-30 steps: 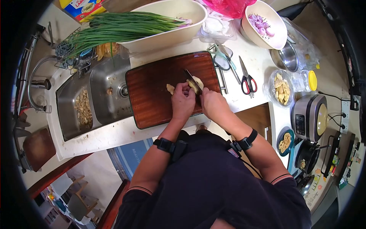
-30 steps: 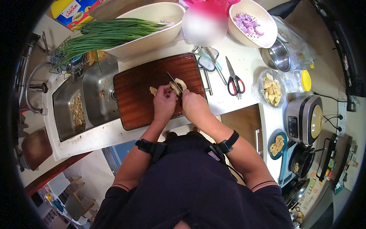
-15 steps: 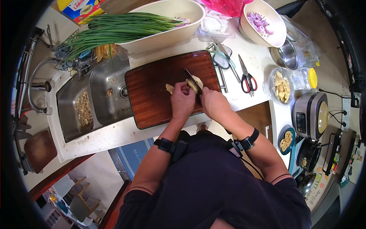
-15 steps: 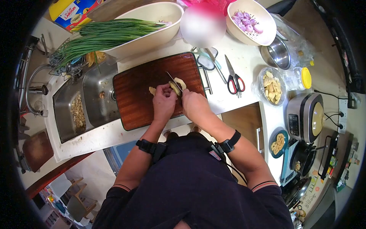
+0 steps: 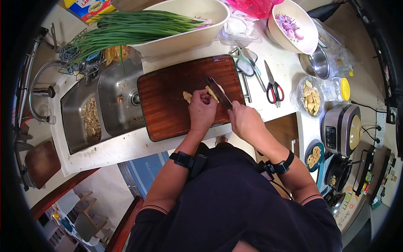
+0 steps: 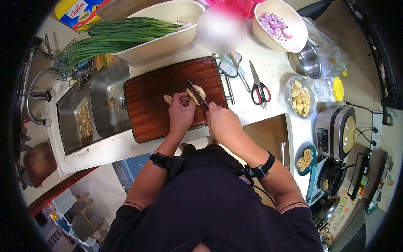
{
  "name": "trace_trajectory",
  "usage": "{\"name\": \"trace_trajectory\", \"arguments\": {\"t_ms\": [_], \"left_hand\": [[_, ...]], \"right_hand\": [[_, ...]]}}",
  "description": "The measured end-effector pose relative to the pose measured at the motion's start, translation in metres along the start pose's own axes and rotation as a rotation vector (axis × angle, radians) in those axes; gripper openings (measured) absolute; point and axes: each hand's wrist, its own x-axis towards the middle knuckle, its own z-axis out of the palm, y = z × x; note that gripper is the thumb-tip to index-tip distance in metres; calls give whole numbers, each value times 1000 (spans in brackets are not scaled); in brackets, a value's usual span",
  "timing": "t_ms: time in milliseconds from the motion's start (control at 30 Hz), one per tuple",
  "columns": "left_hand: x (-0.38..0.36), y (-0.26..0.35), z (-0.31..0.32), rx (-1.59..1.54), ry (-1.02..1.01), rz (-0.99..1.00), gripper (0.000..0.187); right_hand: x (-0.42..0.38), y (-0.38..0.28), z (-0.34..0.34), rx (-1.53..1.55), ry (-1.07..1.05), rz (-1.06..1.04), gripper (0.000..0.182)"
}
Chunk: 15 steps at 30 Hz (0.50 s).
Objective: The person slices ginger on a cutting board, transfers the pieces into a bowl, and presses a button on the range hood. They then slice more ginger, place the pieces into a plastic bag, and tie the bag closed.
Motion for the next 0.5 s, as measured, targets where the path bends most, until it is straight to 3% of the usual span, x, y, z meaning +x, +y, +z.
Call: {"name": "trace_trajectory", "arguments": {"t_ms": [500], "left_hand": [[0,-8,1,-83,28,-1,25]], "right_hand": [[23,-1,9,32,18,-61,20]]}}
